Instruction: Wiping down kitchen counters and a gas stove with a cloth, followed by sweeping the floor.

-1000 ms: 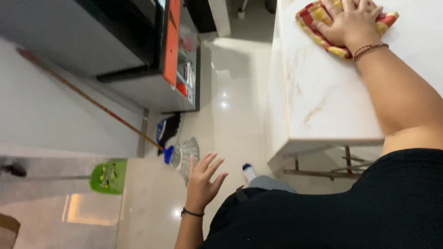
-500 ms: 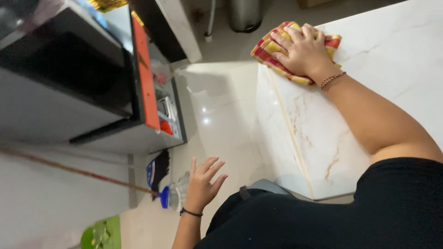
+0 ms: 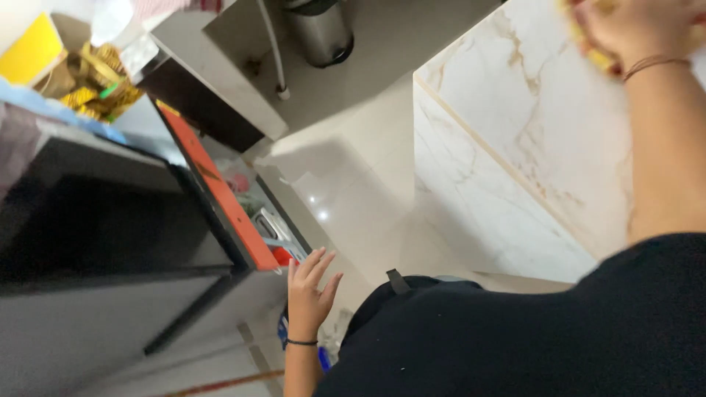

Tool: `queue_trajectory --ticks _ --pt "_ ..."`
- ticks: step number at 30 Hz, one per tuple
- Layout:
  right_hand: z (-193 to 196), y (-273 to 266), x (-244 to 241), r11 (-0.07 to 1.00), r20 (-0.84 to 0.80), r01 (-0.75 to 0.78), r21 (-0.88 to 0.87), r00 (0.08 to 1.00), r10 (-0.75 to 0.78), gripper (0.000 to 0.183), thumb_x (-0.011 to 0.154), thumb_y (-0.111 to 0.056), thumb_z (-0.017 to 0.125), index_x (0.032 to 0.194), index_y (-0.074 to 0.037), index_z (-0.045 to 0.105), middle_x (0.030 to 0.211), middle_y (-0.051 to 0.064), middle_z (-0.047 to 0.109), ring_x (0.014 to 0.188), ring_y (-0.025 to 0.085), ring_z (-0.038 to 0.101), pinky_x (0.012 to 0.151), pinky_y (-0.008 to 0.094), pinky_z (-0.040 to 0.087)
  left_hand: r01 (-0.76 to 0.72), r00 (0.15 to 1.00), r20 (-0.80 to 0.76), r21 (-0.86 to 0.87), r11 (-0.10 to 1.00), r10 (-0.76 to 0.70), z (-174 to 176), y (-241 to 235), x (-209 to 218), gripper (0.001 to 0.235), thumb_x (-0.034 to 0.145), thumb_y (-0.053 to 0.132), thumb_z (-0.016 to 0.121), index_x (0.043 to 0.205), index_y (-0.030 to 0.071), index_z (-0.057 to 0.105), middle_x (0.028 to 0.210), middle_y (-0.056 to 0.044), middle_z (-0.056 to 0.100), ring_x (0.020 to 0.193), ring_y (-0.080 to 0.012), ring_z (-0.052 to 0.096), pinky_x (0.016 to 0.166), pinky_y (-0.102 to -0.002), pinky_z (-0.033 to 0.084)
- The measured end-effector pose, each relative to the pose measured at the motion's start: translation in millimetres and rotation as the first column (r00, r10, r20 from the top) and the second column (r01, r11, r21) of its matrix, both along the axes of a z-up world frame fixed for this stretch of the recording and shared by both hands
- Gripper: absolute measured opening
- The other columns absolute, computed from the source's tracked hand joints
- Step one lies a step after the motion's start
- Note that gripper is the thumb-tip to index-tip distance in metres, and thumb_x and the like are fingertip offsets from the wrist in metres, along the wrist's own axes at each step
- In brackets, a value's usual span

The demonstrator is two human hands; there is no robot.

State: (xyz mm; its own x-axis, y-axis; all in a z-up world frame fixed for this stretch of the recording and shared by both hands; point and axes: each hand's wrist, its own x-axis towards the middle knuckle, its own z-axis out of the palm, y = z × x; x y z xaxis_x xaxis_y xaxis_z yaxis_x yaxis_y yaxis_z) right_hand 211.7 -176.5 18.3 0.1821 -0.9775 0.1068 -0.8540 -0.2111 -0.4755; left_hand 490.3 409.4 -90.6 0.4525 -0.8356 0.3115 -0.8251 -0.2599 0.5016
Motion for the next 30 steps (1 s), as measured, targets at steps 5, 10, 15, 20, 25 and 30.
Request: queue_trajectory --ticks 5,10,15,20,25,30 --pt "-11.5 93.9 41.6 0.767 -0.4 -0.54 -0.348 0.825 0.399 0.076 0.099 -0.073 0.049 0.159 -0.026 0.049 0.164 0.017 0.039 0.14 0.055 0.036 0.108 0.074 0.024 0.158 0.987 -0.01 0.002 0.987 -0.158 4.6 -53.2 54.7 0.044 0.085 0.028 0.08 0.127 0.018 0.071 0.14 -0.008 0.063 0.132 -0.0303 0.058 0.118 -0.061 0.031" --pt "-19.3 86.7 10.3 0.768 -0.464 -0.542 -0.339 0.807 0.365 0.077 0.094 -0.077 0.047 0.156 -0.031 0.048 0.164 0.01 0.04 0.143 0.043 0.04 0.113 0.063 0.029 0.351 0.936 -0.01 -0.014 0.936 -0.351 39.5 -141.7 71.8 0.049 0.084 0.033 0.081 0.13 0.021 0.07 0.148 -0.009 0.057 0.14 -0.0316 0.051 0.119 -0.061 0.028" --pt "-12.6 -3.5 -63.8 0.953 -0.442 -0.168 -0.254 0.896 0.041 0.082 0.097 -0.076 0.042 0.163 -0.028 0.049 0.168 0.007 0.041 0.144 0.039 0.043 0.11 0.064 0.035 0.518 0.855 0.011 -0.022 0.855 -0.518 71.5 -222.6 81.3 0.057 0.084 0.037 0.081 0.136 0.023 0.066 0.153 -0.011 0.052 0.144 -0.0323 0.046 0.12 -0.059 0.028" --pt "-11.8 -100.8 -105.6 0.905 -0.342 0.39 -0.17 0.838 -0.425 0.079 0.092 -0.072 0.042 0.16 -0.031 0.037 0.165 0.011 0.031 0.139 0.055 0.031 0.106 0.077 0.019 0.672 0.74 0.084 -0.074 0.737 -0.667 92.9 -303.4 100.1 0.067 0.086 0.041 0.079 0.147 0.024 0.056 0.158 -0.013 0.048 0.149 -0.0337 0.041 0.122 -0.057 0.028" --pt "-9.8 -178.0 -64.3 0.843 -0.278 0.515 -0.154 0.797 -0.537 0.079 0.093 -0.071 0.04 0.162 -0.032 0.033 0.167 0.014 0.026 0.141 0.062 0.024 0.109 0.077 0.012 0.767 0.641 0.066 -0.055 0.639 -0.765 92.9 -374.8 109.6 0.074 0.083 0.049 0.08 0.149 0.026 0.054 0.159 -0.012 0.047 0.149 -0.0332 0.04 0.123 -0.057 0.027" --pt "-11.4 -234.0 -18.0 0.911 -0.329 0.36 -0.202 0.851 -0.409 0.078 0.093 -0.077 0.039 0.159 -0.036 0.037 0.169 0.008 0.026 0.144 0.057 0.025 0.111 0.076 0.012 0.852 0.523 0.087 -0.031 0.522 -0.848 91.6 -424.9 113.5 0.07 0.084 0.054 0.08 0.147 0.028 0.061 0.158 -0.008 0.052 0.152 -0.0326 0.041 0.124 -0.059 0.028"
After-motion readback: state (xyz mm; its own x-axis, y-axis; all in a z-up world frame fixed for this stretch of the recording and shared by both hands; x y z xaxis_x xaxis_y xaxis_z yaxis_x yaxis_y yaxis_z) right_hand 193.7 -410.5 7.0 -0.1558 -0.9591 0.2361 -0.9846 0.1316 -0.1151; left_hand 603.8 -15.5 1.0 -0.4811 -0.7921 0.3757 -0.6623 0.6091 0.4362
